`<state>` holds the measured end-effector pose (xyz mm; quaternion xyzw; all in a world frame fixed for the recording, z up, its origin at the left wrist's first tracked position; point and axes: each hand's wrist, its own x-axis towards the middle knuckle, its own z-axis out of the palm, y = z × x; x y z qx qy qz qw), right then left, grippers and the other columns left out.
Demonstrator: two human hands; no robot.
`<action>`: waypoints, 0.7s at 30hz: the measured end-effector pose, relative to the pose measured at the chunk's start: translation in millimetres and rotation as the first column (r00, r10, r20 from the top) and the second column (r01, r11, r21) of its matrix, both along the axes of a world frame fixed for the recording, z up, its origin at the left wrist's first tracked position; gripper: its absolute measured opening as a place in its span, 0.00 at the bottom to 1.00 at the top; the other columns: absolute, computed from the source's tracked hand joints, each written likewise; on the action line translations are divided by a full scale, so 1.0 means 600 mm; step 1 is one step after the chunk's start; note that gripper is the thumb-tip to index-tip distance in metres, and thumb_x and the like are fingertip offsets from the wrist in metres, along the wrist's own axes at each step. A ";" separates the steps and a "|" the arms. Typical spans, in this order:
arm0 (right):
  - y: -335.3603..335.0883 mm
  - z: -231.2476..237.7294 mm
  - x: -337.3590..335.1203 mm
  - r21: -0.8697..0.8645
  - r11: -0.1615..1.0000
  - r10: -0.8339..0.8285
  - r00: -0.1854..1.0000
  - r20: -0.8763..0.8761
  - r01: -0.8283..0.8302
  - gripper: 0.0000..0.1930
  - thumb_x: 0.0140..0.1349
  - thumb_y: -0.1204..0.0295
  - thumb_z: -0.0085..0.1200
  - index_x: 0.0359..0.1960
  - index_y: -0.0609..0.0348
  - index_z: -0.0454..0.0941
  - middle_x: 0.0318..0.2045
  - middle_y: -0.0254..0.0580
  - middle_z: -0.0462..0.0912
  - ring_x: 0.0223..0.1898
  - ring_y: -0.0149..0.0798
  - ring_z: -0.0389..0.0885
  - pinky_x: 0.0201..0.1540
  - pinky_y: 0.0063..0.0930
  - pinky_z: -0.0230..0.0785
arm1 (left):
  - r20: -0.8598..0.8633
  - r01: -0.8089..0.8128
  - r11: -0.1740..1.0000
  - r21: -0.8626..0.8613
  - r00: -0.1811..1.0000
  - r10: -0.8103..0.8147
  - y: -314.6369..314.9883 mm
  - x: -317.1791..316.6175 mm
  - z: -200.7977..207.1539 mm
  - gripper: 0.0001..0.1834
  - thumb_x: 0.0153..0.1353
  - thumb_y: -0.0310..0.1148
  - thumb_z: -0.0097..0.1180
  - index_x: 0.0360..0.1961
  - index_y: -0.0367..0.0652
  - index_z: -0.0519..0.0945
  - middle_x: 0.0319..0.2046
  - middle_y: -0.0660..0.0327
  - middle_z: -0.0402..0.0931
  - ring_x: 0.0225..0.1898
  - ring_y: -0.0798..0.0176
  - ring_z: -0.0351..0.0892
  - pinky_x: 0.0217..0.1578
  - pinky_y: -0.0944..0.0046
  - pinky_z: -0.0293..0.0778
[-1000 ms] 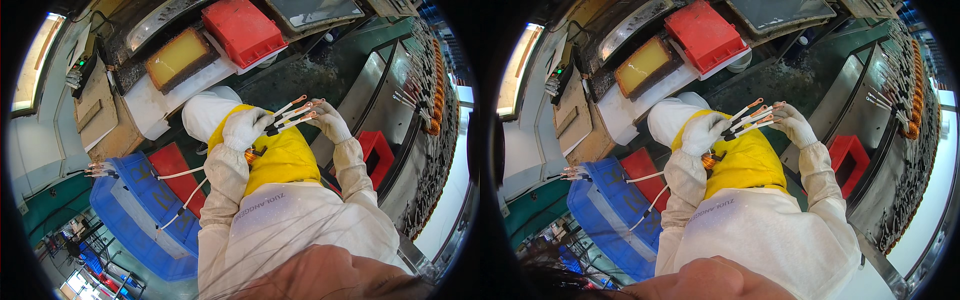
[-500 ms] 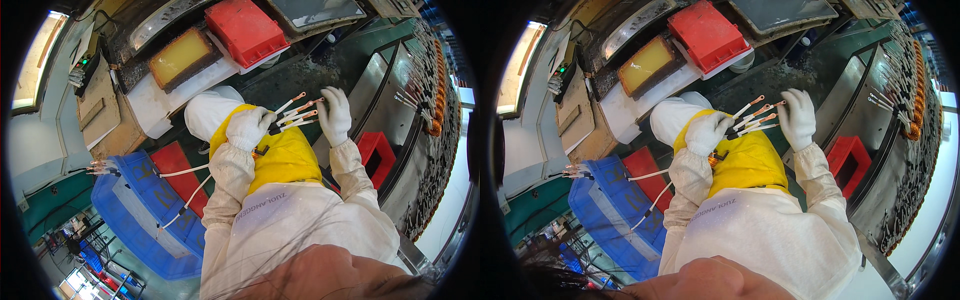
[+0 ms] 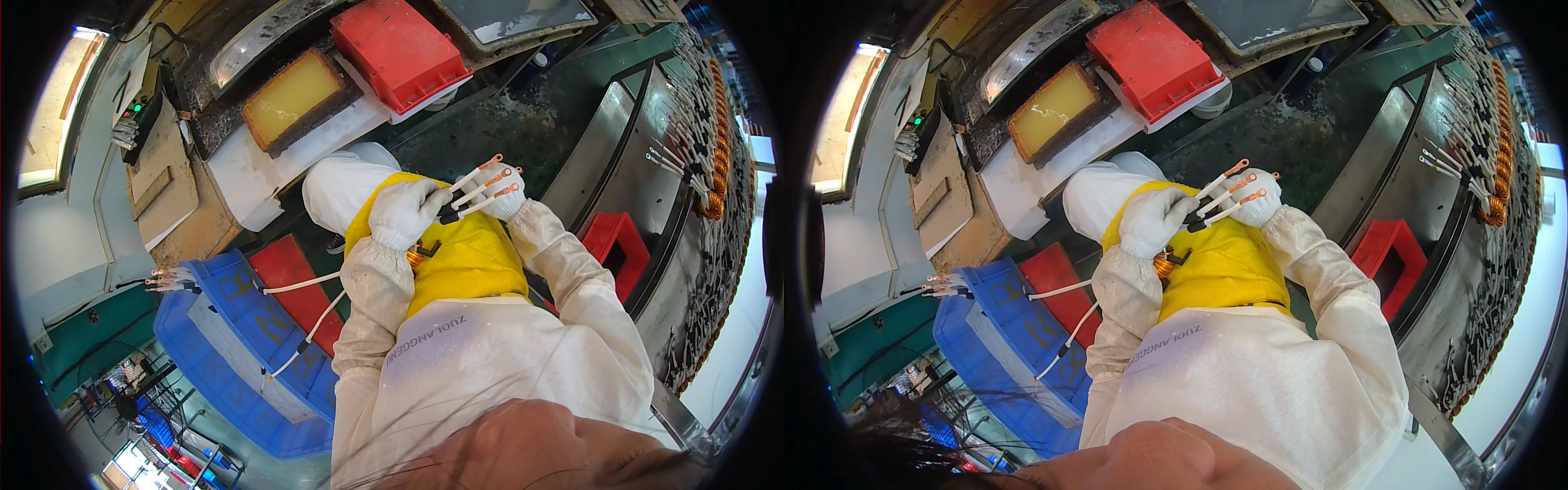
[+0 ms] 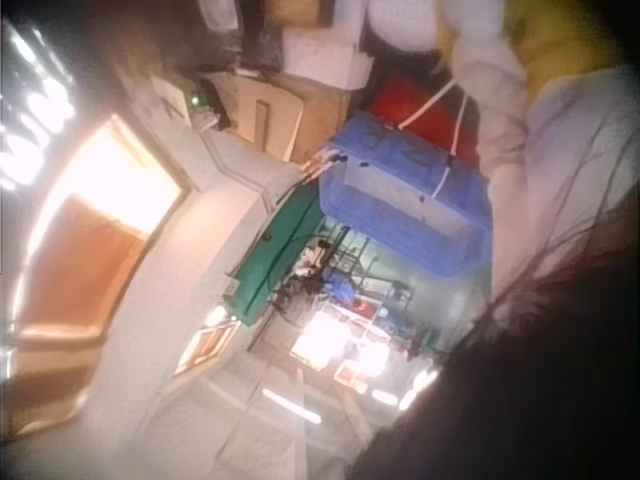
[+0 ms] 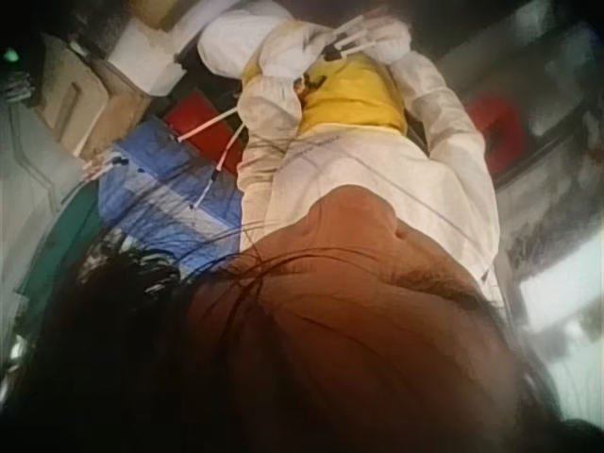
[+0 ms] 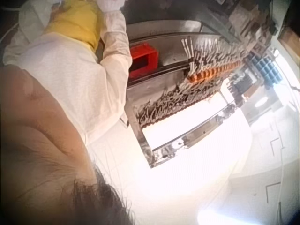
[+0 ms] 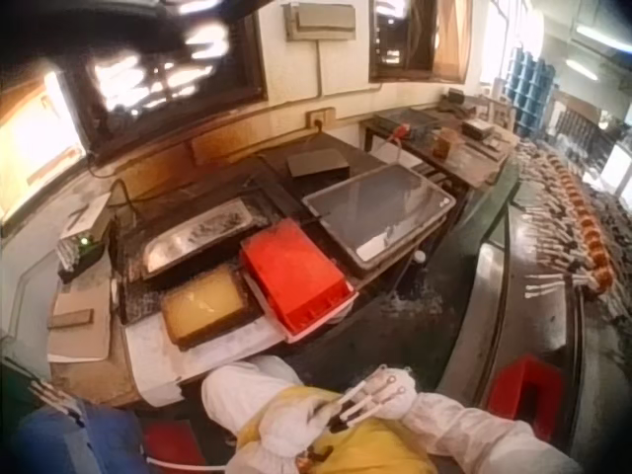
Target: Dipping ends of wire assembly into a molten tin bath to coat the terminals.
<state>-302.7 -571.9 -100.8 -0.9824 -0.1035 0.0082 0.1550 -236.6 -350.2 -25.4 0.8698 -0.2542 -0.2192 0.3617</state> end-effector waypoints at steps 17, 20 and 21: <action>-0.176 0.127 -0.007 0.578 0.677 -0.182 0.865 -0.468 0.456 0.19 0.68 0.60 0.52 0.53 0.58 0.77 0.47 0.37 0.82 0.51 0.33 0.78 0.56 0.28 0.67 | -0.023 0.030 0.999 0.019 0.999 -0.029 -0.008 0.004 0.009 0.15 0.61 0.42 0.55 0.37 0.42 0.85 0.27 0.54 0.83 0.31 0.54 0.83 0.35 0.57 0.75; -0.152 0.104 -0.022 0.601 0.622 -0.159 0.832 -0.532 0.503 0.16 0.67 0.66 0.53 0.53 0.61 0.77 0.47 0.38 0.82 0.50 0.30 0.77 0.56 0.25 0.67 | -0.018 0.015 1.000 -0.014 1.000 -0.016 -0.007 0.004 0.002 0.18 0.61 0.47 0.56 0.36 0.44 0.86 0.27 0.54 0.83 0.32 0.50 0.82 0.36 0.53 0.75; -0.144 0.101 -0.020 0.553 0.651 -0.217 0.825 -0.522 0.520 0.16 0.67 0.68 0.53 0.52 0.62 0.77 0.47 0.38 0.82 0.49 0.30 0.78 0.56 0.25 0.68 | -0.017 0.015 1.000 -0.014 1.000 -0.015 -0.006 0.004 0.003 0.18 0.61 0.47 0.56 0.36 0.44 0.86 0.27 0.54 0.83 0.32 0.50 0.82 0.36 0.53 0.75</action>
